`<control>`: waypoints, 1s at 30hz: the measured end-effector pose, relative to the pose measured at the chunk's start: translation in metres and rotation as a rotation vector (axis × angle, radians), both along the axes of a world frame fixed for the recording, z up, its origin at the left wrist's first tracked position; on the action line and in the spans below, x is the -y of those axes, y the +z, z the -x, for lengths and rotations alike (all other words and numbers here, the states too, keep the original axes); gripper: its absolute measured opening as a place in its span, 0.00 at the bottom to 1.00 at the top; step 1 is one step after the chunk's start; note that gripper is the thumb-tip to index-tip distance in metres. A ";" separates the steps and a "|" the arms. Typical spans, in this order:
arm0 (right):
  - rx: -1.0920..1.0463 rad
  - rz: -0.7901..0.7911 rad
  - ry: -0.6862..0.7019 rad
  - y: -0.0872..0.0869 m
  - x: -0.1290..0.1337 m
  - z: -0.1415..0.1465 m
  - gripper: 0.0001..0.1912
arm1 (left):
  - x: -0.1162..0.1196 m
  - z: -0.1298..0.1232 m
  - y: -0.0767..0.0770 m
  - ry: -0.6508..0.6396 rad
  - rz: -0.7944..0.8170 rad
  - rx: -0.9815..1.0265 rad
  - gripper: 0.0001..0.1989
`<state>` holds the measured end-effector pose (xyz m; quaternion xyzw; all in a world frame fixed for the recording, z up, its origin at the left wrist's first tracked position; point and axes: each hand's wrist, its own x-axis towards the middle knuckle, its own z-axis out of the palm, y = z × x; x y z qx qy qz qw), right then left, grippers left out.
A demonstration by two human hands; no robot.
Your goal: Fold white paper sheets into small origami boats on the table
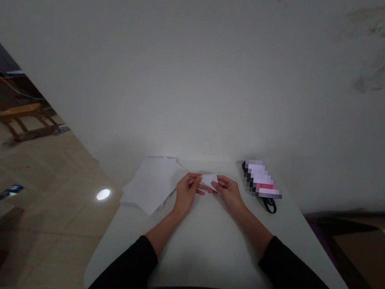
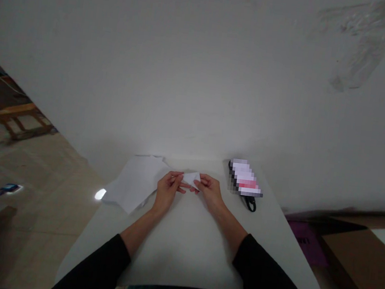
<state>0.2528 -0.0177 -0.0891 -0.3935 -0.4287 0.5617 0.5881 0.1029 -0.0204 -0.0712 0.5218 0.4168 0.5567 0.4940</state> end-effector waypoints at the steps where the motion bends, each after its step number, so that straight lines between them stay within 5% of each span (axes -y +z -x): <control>1: -0.015 0.016 0.026 0.000 -0.001 -0.003 0.22 | 0.001 0.000 0.000 -0.002 -0.011 -0.007 0.22; 6: -0.077 0.044 0.083 0.002 0.000 -0.010 0.23 | 0.004 0.002 0.000 0.052 -0.038 -0.031 0.18; 17: 0.037 -0.044 -0.062 0.007 0.006 -0.002 0.21 | 0.001 0.004 -0.003 0.047 0.058 -0.010 0.17; 25: -0.007 -0.002 -0.070 0.007 0.010 -0.003 0.20 | 0.009 0.003 0.004 -0.041 0.042 -0.063 0.17; 30: -0.068 0.065 -0.049 0.010 0.016 -0.002 0.18 | 0.010 0.001 0.005 -0.181 0.050 -0.059 0.29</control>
